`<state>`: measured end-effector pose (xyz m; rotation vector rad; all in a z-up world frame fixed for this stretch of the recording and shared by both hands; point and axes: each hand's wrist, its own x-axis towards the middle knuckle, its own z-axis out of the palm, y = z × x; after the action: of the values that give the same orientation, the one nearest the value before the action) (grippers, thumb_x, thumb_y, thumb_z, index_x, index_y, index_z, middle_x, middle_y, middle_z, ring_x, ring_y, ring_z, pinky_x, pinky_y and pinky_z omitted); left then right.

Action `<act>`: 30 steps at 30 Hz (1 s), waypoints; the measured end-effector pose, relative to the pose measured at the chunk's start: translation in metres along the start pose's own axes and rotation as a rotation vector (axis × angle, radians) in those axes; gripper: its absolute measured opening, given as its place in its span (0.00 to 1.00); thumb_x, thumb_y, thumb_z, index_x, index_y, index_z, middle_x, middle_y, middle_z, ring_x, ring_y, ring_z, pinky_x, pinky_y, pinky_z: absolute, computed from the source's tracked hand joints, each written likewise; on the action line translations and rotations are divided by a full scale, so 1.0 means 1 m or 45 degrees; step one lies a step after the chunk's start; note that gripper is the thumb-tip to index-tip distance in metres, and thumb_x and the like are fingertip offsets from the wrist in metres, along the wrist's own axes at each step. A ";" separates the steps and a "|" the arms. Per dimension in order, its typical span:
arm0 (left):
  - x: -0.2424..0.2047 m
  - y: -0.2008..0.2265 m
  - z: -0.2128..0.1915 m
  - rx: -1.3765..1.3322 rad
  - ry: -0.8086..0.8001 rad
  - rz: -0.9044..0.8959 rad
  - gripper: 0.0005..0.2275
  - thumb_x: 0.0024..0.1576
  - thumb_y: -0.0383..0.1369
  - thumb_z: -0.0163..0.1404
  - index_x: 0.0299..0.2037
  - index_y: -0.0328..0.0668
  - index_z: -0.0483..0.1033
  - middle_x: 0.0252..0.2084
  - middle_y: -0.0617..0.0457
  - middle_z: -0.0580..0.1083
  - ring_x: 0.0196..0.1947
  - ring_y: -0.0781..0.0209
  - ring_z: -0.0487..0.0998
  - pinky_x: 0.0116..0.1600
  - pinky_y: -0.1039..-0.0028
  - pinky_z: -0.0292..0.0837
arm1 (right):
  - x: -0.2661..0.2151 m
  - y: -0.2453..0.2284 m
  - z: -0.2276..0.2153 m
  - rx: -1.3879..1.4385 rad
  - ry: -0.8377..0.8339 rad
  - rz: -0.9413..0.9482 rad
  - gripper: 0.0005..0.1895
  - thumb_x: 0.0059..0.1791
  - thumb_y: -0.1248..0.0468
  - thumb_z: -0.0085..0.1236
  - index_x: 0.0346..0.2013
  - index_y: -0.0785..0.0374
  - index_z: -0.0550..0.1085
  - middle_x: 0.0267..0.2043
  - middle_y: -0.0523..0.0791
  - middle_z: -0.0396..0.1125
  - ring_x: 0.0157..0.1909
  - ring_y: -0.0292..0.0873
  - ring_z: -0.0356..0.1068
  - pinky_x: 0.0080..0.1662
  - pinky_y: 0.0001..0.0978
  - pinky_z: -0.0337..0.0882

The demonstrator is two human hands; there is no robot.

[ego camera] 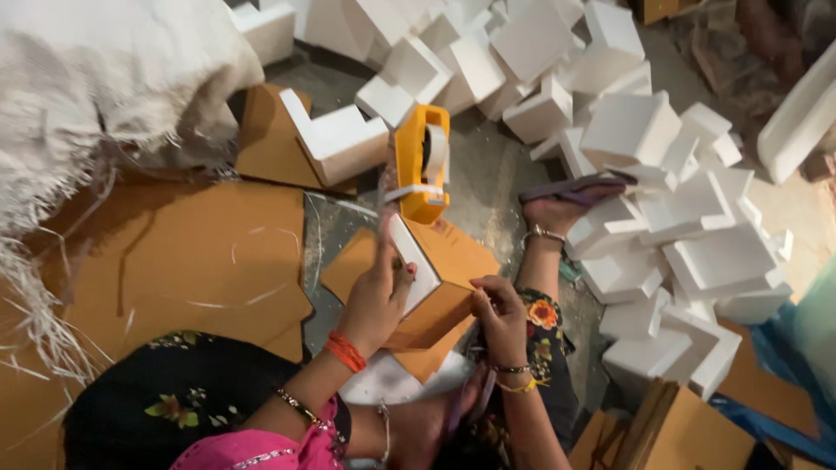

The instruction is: The person sits on the floor and assembles small white boxes by inserting them into brown cardboard sleeves. They use a yellow tape dispenser to apply clear tape to seal the boxes. The person repeatedly picks up a white box, slides it into a sleeve, and tapes it shut.

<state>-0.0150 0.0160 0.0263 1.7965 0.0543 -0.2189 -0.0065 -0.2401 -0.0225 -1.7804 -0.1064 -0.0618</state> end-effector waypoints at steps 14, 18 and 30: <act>0.025 -0.074 0.066 -0.419 0.044 0.011 0.20 0.64 0.40 0.45 0.65 0.51 0.57 0.49 0.42 0.77 0.47 0.46 0.83 0.50 0.62 0.75 | 0.172 -0.027 0.057 -0.760 -0.094 -0.138 0.11 0.50 0.59 0.63 0.40 0.65 0.80 0.43 0.46 0.73 0.43 0.39 0.73 0.44 0.32 0.74; 0.036 -0.090 0.090 -0.626 0.032 0.208 0.21 0.68 0.41 0.42 0.67 0.41 0.56 0.61 0.37 0.68 0.63 0.46 0.69 0.65 0.63 0.62 | 0.073 -0.060 0.060 -0.566 0.105 -0.074 0.12 0.51 0.61 0.61 0.44 0.66 0.79 0.39 0.48 0.75 0.39 0.36 0.75 0.39 0.27 0.77; 0.047 -0.074 0.086 -0.647 0.018 0.197 0.22 0.65 0.37 0.49 0.64 0.36 0.55 0.59 0.42 0.67 0.58 0.55 0.72 0.61 0.68 0.69 | 0.027 -0.095 0.052 -1.017 -0.029 0.199 0.38 0.47 0.57 0.64 0.68 0.63 0.61 0.26 0.50 0.75 0.29 0.51 0.75 0.34 0.40 0.72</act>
<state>0.0097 -0.0540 -0.0719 1.2883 -0.0186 -0.0711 0.0092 -0.1685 0.0613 -2.5810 0.0531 0.0364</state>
